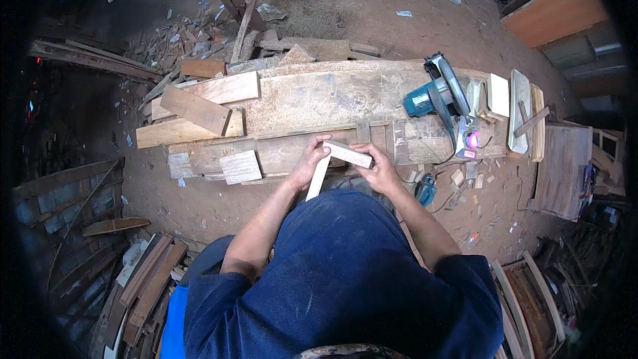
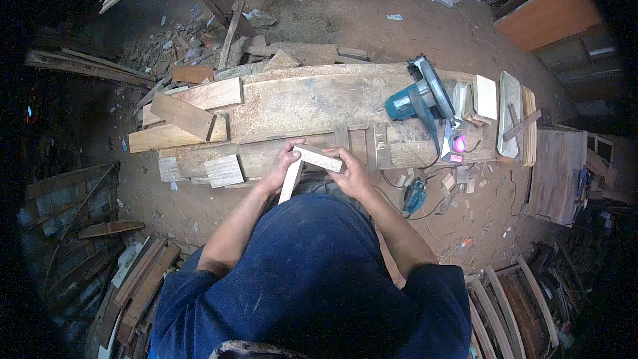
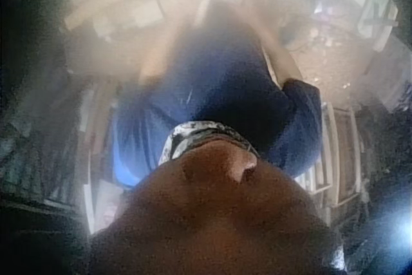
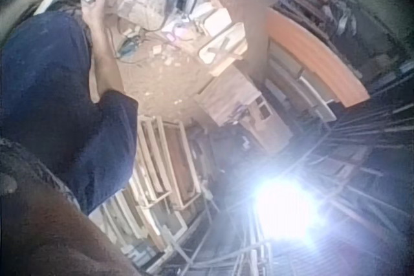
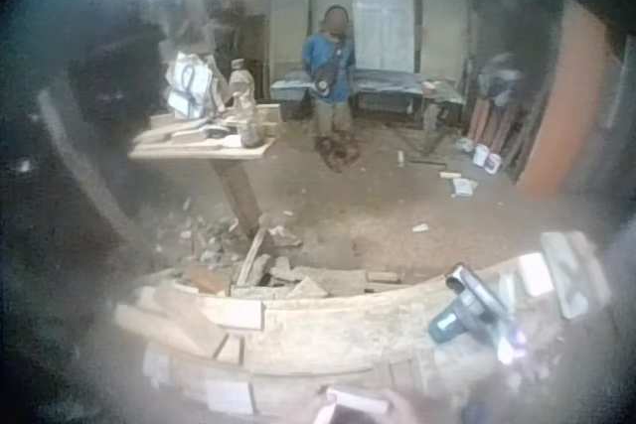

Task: The person uses a circular saw to cut small wooden blocks on a workbench. They position the wood, cut it, and then inspect the pieces using a try square to verify the angles. The person handles multiple pieces of wood, cutting them one by one and stacking the finished pieces.

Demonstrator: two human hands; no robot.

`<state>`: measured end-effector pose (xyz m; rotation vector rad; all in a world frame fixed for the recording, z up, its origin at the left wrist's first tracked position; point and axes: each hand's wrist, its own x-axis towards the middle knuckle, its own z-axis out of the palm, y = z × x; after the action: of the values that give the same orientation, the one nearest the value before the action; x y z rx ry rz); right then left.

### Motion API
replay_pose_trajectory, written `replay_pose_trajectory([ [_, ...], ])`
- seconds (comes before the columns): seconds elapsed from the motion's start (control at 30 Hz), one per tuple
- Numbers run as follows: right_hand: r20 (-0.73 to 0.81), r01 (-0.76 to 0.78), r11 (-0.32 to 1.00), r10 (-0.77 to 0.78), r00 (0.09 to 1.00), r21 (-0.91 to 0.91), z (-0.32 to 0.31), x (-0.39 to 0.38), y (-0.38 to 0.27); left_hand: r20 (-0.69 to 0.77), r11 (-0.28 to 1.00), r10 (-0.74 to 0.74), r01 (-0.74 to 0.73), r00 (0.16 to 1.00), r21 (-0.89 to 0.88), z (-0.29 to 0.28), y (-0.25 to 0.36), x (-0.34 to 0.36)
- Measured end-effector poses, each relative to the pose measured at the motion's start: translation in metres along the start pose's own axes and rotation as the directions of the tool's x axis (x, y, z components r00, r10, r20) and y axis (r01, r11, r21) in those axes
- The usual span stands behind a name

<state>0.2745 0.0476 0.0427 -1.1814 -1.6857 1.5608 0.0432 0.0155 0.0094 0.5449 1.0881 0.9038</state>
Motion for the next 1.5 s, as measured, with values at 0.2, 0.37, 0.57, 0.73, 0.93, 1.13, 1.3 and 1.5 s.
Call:
replay_pose_trajectory([
  [0.2,0.052,-0.03,0.999,0.03,0.998,-0.016,-0.018,0.005,0.002,-0.028,1.0,-0.003,0.003,1.0,-0.006,0.012,-0.008,0.01],
  [0.37,0.059,-0.109,0.992,0.105,0.993,0.068,-0.028,0.011,-0.003,-0.005,0.999,-0.008,0.008,1.0,0.032,0.017,0.001,0.022],
  [0.57,0.11,-0.094,0.995,0.098,0.989,-0.044,-0.03,0.019,0.028,-0.091,0.997,-0.014,0.02,0.996,0.069,0.019,-0.008,0.032],
  [0.73,0.167,-0.073,0.986,0.098,0.981,-0.148,-0.058,0.024,-0.006,-0.104,0.99,-0.143,0.141,0.984,-0.031,0.001,-0.022,0.038],
  [0.93,-0.712,-0.229,0.965,0.072,0.699,-0.127,-0.164,-0.036,0.057,-0.204,0.956,-0.223,0.174,0.953,-0.236,0.033,0.021,0.03],
  [1.13,-0.747,-0.707,0.572,0.228,0.624,-0.416,-0.33,-0.122,0.224,-0.158,0.954,-0.25,0.216,0.955,-0.206,0.018,0.01,0.038],
  [1.3,-0.603,-0.653,0.027,0.355,0.714,-0.757,-0.347,-0.121,0.259,-0.223,0.937,-0.286,0.222,0.932,-0.271,0.015,0.01,0.037],
  [1.5,-0.47,-0.498,-0.087,0.501,0.726,-0.862,-0.341,-0.114,0.263,-0.293,0.944,-0.272,0.195,0.917,-0.265,0.024,0.022,0.037],
])
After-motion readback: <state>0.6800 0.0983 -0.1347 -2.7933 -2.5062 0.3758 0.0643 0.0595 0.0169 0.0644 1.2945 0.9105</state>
